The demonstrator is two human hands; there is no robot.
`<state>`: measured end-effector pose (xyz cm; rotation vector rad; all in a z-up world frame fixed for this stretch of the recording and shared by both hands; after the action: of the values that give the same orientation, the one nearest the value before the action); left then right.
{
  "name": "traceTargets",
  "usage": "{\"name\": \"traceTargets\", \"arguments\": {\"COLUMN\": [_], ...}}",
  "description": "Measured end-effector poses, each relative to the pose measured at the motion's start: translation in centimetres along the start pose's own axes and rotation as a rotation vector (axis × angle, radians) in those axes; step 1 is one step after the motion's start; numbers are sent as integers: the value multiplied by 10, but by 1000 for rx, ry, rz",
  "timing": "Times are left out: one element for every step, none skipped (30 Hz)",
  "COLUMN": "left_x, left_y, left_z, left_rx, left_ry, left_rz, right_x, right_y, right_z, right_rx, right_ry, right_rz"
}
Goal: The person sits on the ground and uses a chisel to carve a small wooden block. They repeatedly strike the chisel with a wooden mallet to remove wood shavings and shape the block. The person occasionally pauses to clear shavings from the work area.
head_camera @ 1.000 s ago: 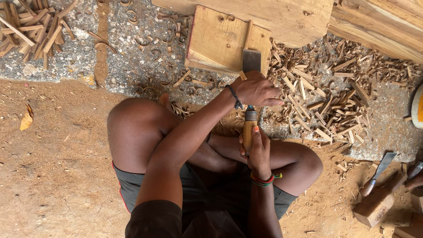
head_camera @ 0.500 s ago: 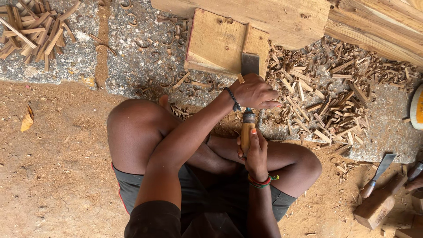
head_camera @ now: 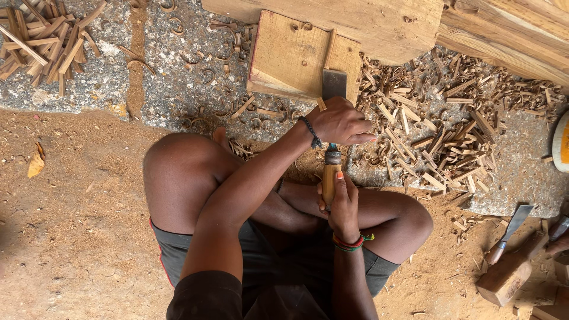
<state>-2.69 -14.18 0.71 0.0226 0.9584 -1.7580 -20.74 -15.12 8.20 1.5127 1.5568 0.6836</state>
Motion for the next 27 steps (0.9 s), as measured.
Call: {"name": "traceTargets", "arguments": {"left_x": [2, 0, -1, -4, -6, -7, -9, -11, -11, -10, -9, -7, -5, -3, -2, -2, 0, 1, 2, 1, -2, -4, -5, -7, -12, -15, -17], "left_y": [0, -1, -3, -5, -5, -5, -5, -5, -5, -4, -4, -2, -2, -1, 2, 3, 5, 7, 7, 9, 11, 12, 8, 5, 3, 5, 6], "left_z": [1, 1, 0, 0, 0, 1, 1, 2, 2, 2, 1, 2, 0, -3, -4, -5, -3, 1, 2, 1, 0, -1, 0, 3, 6, 9, 8], "left_rx": [4, 15, 25, 36, 20, 4, -12, -11, -12, -13, -3, 7, 15, 12, 11, 11, 4, -2, -7, -60, -113, -165, -140, -115, -89, -128, -177], "left_ry": [7, -15, -37, -60, -31, -2, 28, 23, 18, 14, -6, -25, -44, -46, -49, -51, -44, -38, -30, 5, 40, 75, 88, 102, 110, 183, 256], "left_rz": [-4, -7, -12, -16, 6, 29, 53, 55, 57, 59, 41, 22, 1, 11, 23, 35, 2, -30, -62, -41, -23, -3, -20, -37, -47, -13, 15], "right_x": [0, 0, -1, -1, -1, -1, 0, 0, 0, 1, 1, 1, 2, 2, 1, 0, 0, -1, -1, 1, 2, 4, 6, 11, 15, 19, 22], "right_y": [0, 1, 1, 1, 1, 2, 3, 4, 4, 5, 5, 6, 5, 4, 5, 5, 5, 6, 7, 7, 7, 8, 8, 7, 9, 11, 11], "right_z": [0, -1, -1, -1, -1, -1, -1, 0, 0, 0, 0, 0, -1, -1, 0, 1, 2, 2, 2, 2, 1, 0, -1, -4, -2, 0, -2], "right_rx": [2, 3, 5, 7, 3, -2, -7, -7, -5, -3, -4, -5, -2, -3, -6, -9, -8, -6, -4, 2, 10, 17, 38, 59, 74, 70, 76], "right_ry": [1, -3, -9, -14, -13, -12, -10, -11, -12, -12, -13, -14, -16, -13, -11, -8, 0, 8, 16, 18, 18, 19, 8, -3, -10, -11, -9], "right_rz": [7, 1, -4, -9, -12, -15, -17, -20, -23, -26, -28, -30, -33, -33, -33, -33, -31, -28, -24, -11, 2, 14, 15, 16, 13, 29, 43]}}
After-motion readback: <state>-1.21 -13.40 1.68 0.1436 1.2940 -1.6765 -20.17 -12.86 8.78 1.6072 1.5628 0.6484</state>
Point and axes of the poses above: each hand's wrist, its own z-axis towards the middle knuckle, its own x-axis out of the palm, y = z × x, the point moved 5 cm from there along z, towards the middle knuckle, and after that the axes turned 9 degrees about -z, right-handed, at the moved point
